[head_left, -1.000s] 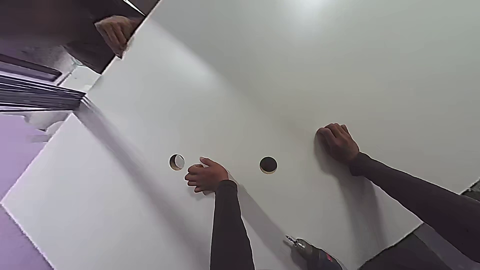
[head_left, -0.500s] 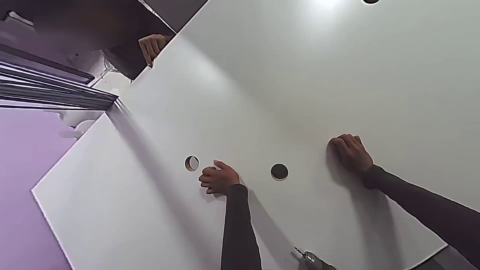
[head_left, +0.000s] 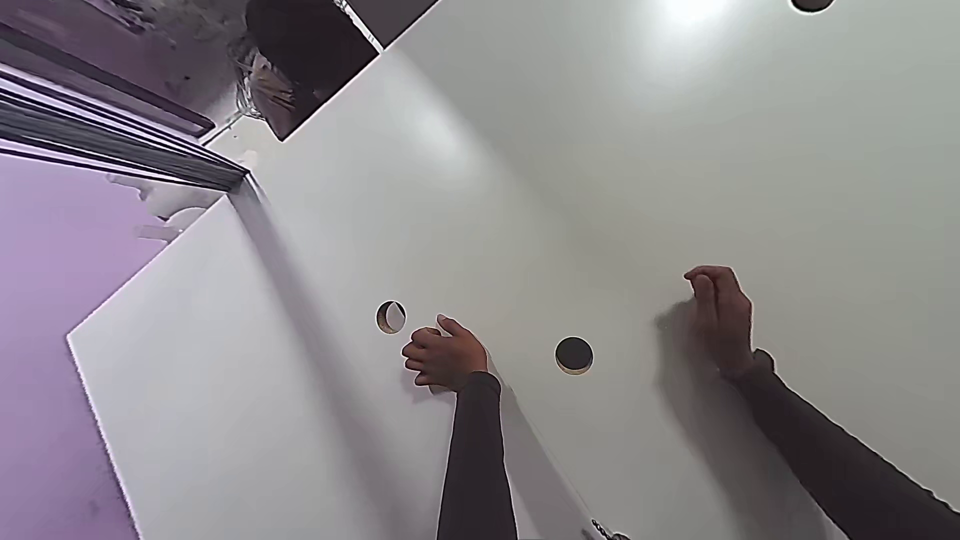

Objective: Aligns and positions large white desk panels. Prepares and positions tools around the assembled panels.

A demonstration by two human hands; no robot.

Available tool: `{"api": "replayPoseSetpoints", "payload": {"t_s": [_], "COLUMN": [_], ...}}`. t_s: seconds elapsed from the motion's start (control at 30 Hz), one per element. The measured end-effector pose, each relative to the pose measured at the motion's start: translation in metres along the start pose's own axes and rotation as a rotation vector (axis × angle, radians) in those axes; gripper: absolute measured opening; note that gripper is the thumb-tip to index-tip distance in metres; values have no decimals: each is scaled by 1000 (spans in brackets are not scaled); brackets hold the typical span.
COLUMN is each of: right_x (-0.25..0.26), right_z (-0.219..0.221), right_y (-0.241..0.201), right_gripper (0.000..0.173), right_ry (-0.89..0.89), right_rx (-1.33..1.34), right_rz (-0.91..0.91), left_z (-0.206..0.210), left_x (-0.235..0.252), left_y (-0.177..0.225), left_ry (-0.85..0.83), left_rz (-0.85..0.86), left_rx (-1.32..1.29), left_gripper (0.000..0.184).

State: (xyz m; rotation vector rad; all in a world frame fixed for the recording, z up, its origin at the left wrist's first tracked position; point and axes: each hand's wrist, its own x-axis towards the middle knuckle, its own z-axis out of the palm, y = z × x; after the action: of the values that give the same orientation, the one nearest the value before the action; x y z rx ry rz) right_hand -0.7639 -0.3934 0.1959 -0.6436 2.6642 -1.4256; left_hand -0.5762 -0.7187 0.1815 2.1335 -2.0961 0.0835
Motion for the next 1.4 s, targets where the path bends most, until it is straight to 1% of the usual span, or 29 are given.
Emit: {"api": "replayPoseSetpoints", "payload": {"t_s": [0.03,0.07,0.13,0.17,0.2,0.23,0.3,0.37,0.57,0.63,0.73,0.83,1.4], "right_x": [10,22,44,51,56,59,60,58,42,39,34,32,28], "right_z": [13,28,56,70,84,96,112,119,136,140,143,145,149], "right_y": [-13,-26,-51,-59,-64,-67,-70,-70,-74,-76,-76,-78,-76], "right_gripper": [31,27,24,25,24,24,25,27,23,22,21,23,28], "right_ry": [-3,-25,-166,-257,-331,-389,-459,-480,-384,-358,-375,-402,-432], "right_rx": [213,475,974,1133,1215,1228,1119,977,622,519,435,395,324], "right_rz": [110,239,507,600,644,643,555,424,86,-3,-99,-110,-104], "left_z": [0,0,0,0,-1,0,0,1,4,3,3,3,2], "left_x": [1,2,2,1,0,0,1,3,2,2,2,3,2], "left_y": [1,1,2,1,1,0,1,2,0,0,1,1,2], "left_ry": [-9,-12,-9,-11,-14,-10,-14,-13,-2,4,1,2,5], "left_rz": [-2,-2,-1,-2,-3,-5,-11,-11,-9,-2,-3,-12,-11], "left_rx": [3,-2,-5,-5,2,10,8,-8,-19,-10,-24,-26,-25], "left_gripper": [46,46,46,46,47,47,45,45,45,45,44,44,41]}}
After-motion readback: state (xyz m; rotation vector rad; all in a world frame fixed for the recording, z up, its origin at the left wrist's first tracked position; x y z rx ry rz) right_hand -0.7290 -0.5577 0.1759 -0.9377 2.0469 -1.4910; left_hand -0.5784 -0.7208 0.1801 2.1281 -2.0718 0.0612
